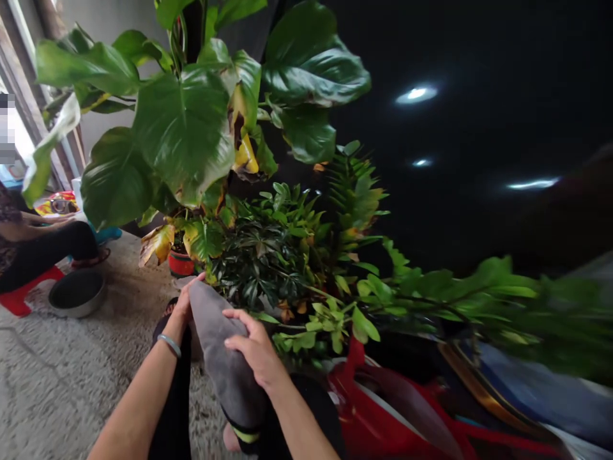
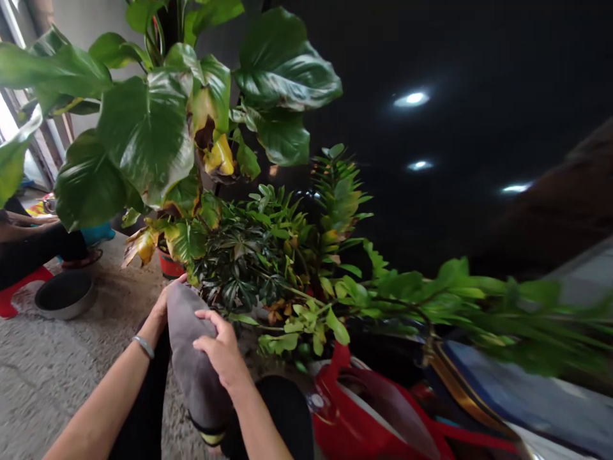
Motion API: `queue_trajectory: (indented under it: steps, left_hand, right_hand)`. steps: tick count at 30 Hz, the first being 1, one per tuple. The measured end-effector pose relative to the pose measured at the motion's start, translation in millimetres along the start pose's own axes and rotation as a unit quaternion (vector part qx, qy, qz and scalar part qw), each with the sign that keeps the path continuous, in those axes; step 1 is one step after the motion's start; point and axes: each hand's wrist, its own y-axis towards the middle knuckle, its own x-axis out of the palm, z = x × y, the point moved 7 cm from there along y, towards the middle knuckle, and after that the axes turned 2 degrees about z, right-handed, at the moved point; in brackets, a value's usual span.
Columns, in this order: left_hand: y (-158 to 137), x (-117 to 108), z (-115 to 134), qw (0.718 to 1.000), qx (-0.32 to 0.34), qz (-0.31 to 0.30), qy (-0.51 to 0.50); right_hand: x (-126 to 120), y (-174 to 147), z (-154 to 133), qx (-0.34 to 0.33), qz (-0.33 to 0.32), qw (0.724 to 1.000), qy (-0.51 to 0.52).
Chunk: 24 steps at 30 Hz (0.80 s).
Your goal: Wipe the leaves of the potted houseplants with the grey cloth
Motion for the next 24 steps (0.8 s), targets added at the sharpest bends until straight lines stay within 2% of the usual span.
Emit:
queue_trajectory:
  steps: [2, 4, 6, 8, 10, 12, 14, 16, 18, 21, 22, 24]
  left_hand:
    - [1.9, 6.6, -0.8, 1.000, -0.005, -0.028, -0.012]
    - [2.7, 10.5, -0.3, 0.999, 0.006, -0.044, -0.014]
    - [2.6, 11.9, -1.8, 0.999, 0.012, -0.049, -0.008]
    - [2.6, 11.9, -4.8, 0.999, 0.012, -0.044, -0.005]
    - [2.7, 12.6, -7.9, 0.999, 0.009, -0.043, -0.007]
    - [2.7, 13.7, -11.9, 0.999, -0.009, -0.044, 0.004]
    - [2.1, 14.7, -15.3, 0.998, -0.033, -0.047, 0.021]
    - [0.2, 17.3, -16.4, 0.997, -0.046, -0.058, 0.028]
    - [-2.9, 22.3, -15.7, 0.996, -0.040, -0.076, 0.022]
    - [-8.5, 32.0, -20.2, 0.994, -0.039, -0.094, 0.031]
    - [-10.2, 35.7, -23.4, 0.993, -0.043, -0.099, 0.036]
    - [-12.7, 43.7, -31.1, 0.991, -0.055, -0.113, 0.047]
  right_hand:
    - [-18.1, -3.3, -32.8, -0.048, 0.004, 0.998, 0.029]
    - [-31.9, 10.3, -69.7, -0.123, 0.047, 0.989, 0.066]
    - [-35.7, 31.1, -88.6, -0.169, 0.098, 0.976, 0.093]
    - [-26.0, 47.9, -79.8, -0.148, 0.114, 0.978, 0.091]
    - [-11.3, 47.7, -51.5, -0.095, 0.102, 0.988, 0.065]
    - [-4.4, 27.2, -21.7, -0.058, 0.087, 0.994, 0.035]
    - [-10.3, -2.5, -5.9, -0.044, 0.072, 0.996, 0.024]
    - [-28.2, -25.8, -10.6, -0.039, 0.064, 0.997, 0.029]
    - [-56.1, -31.8, -34.9, -0.066, 0.093, 0.992, 0.045]
    - [-101.1, -12.4, -76.0, -0.159, 0.213, 0.961, 0.072]
    - [-110.0, -1.8, -80.3, -0.173, 0.245, 0.950, 0.085]
    - [-113.9, 18.6, -67.7, -0.150, 0.271, 0.944, 0.110]
